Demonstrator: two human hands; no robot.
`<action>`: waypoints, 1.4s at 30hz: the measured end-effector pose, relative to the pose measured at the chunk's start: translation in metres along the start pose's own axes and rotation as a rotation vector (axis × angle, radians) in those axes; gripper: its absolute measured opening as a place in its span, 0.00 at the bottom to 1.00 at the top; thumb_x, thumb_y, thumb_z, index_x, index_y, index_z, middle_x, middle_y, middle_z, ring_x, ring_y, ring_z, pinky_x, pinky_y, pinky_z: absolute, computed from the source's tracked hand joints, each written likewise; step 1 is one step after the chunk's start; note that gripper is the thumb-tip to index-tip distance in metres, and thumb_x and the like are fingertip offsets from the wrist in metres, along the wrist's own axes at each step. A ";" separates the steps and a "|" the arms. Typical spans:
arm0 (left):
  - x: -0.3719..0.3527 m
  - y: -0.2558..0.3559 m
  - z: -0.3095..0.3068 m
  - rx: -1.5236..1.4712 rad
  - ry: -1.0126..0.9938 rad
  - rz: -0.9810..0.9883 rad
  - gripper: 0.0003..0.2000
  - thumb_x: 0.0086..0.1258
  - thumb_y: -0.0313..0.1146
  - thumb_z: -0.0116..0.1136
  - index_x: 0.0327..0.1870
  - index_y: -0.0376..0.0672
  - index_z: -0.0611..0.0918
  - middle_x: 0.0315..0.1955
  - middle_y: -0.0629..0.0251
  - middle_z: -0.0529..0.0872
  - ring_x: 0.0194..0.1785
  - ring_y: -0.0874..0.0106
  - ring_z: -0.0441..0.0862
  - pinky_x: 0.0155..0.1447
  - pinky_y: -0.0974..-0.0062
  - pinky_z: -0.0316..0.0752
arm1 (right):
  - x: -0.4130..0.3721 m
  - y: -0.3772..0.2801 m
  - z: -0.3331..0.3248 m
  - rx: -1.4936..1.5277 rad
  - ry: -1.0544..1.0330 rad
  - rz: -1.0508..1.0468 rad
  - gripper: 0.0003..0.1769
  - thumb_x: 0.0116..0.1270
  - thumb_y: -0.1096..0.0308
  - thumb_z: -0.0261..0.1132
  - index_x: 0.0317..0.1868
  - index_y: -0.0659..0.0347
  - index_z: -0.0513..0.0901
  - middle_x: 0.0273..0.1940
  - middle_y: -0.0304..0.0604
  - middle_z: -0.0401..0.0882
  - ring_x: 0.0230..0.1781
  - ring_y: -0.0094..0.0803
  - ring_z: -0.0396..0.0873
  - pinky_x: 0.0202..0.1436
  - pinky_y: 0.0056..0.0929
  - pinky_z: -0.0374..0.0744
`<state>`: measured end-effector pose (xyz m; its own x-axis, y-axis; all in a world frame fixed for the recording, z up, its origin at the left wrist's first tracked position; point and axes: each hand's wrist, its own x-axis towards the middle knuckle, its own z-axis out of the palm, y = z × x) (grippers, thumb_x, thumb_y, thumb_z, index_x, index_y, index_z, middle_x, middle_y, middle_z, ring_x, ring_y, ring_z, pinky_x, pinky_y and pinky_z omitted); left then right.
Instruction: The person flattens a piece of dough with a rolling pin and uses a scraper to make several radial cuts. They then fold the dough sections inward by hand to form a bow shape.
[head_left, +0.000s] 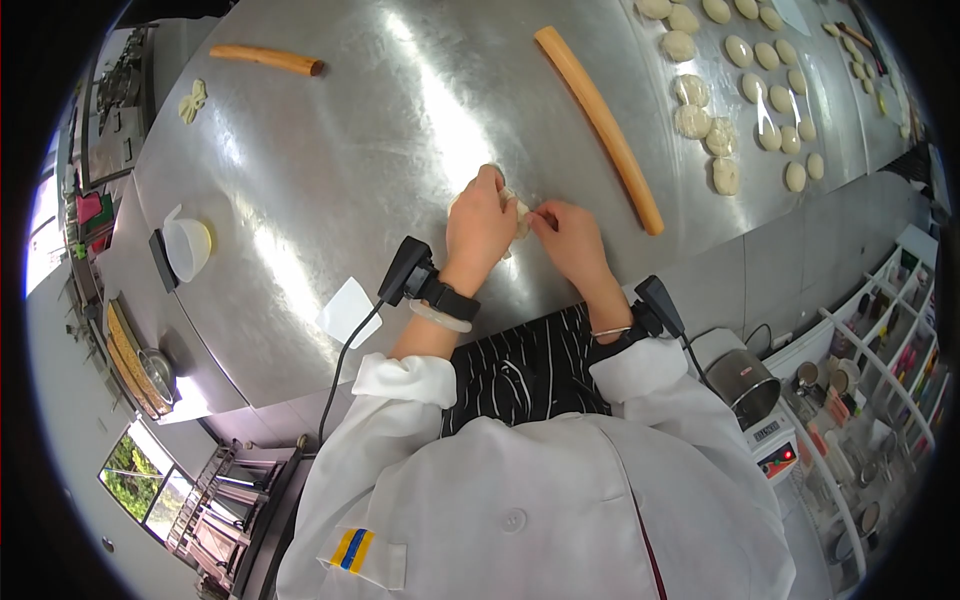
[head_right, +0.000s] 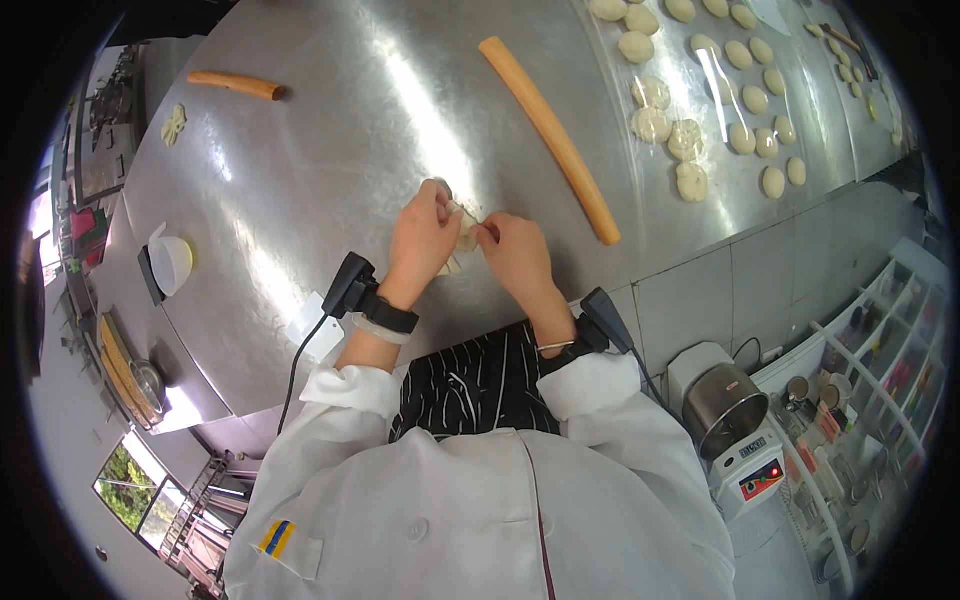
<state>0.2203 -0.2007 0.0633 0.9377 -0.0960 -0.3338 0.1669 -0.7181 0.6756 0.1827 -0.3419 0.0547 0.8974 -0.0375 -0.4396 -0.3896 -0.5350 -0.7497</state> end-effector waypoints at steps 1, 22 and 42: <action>0.001 0.002 -0.002 0.021 -0.029 -0.029 0.09 0.60 0.28 0.61 0.37 0.38 0.74 0.29 0.55 0.82 0.35 0.56 0.81 0.41 0.61 0.75 | -0.001 0.000 0.000 0.000 -0.002 0.000 0.11 0.61 0.65 0.68 0.33 0.66 0.83 0.26 0.52 0.82 0.26 0.48 0.80 0.32 0.38 0.76; -0.061 -0.049 -0.002 -0.046 0.349 -0.045 0.08 0.60 0.23 0.61 0.39 0.36 0.78 0.34 0.56 0.77 0.35 0.60 0.78 0.41 0.66 0.74 | -0.001 -0.008 -0.001 0.085 0.192 -0.299 0.09 0.67 0.75 0.60 0.46 0.62 0.83 0.35 0.48 0.80 0.31 0.40 0.78 0.36 0.34 0.75; -0.052 -0.024 -0.023 -0.933 0.244 -0.273 0.15 0.64 0.17 0.51 0.52 0.39 0.75 0.37 0.65 0.75 0.37 0.77 0.79 0.38 0.78 0.76 | -0.022 -0.044 0.044 0.003 0.043 -0.213 0.12 0.60 0.69 0.70 0.42 0.65 0.81 0.30 0.46 0.82 0.23 0.33 0.79 0.30 0.29 0.77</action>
<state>0.1746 -0.1622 0.0797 0.8511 0.2109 -0.4808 0.4597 0.1431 0.8765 0.1704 -0.2803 0.0752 0.9676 0.0401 -0.2492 -0.1905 -0.5318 -0.8252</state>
